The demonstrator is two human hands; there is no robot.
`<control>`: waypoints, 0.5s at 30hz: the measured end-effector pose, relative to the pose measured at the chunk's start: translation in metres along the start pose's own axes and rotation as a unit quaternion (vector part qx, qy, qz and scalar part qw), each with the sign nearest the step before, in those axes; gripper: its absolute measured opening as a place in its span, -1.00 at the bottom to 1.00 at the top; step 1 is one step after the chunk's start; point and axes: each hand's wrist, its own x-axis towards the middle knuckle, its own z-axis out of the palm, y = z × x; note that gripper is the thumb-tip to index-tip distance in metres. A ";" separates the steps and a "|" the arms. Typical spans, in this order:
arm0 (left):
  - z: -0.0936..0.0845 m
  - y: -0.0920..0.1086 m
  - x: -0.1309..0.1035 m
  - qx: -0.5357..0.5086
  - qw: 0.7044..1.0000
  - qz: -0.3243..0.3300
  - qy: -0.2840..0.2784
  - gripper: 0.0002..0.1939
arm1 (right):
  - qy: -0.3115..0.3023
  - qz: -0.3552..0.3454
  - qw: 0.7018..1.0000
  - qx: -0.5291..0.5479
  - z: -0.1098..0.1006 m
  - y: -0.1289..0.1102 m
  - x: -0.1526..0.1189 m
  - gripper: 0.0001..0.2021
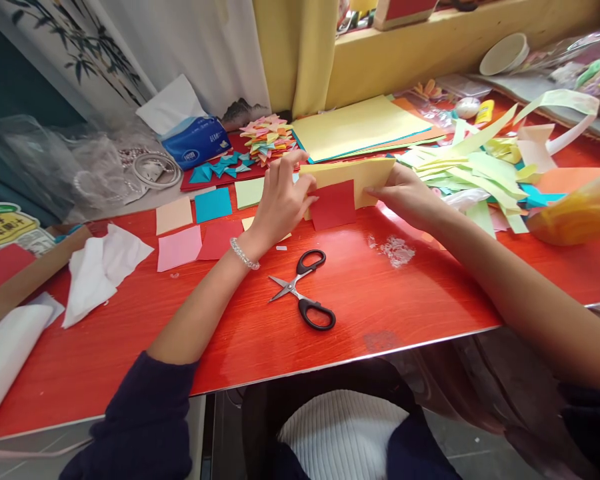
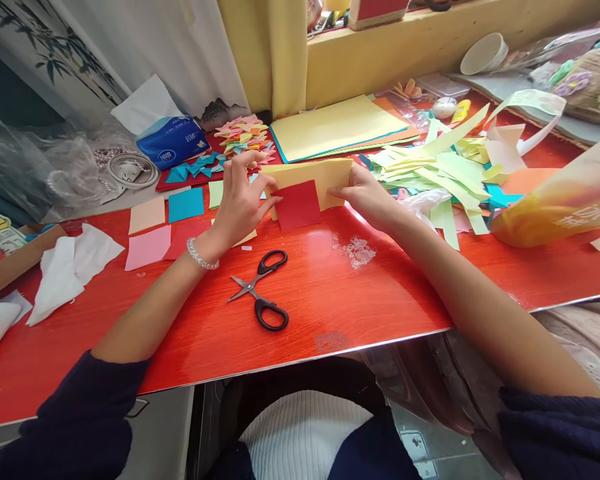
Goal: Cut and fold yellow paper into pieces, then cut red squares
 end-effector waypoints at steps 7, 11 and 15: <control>-0.007 -0.009 0.007 -0.045 0.998 -0.038 0.030 -0.93 | 0.000 0.010 1.000 -0.011 -0.002 -0.001 0.001 -0.64; -0.004 -0.004 0.008 -0.139 0.987 -0.082 0.003 -0.90 | -0.021 0.071 0.997 0.006 -0.003 -0.005 0.000 -0.64; 0.001 0.003 0.010 -0.190 0.969 -0.156 -0.022 -0.87 | -0.024 0.113 0.993 0.034 -0.008 -0.005 0.001 -0.65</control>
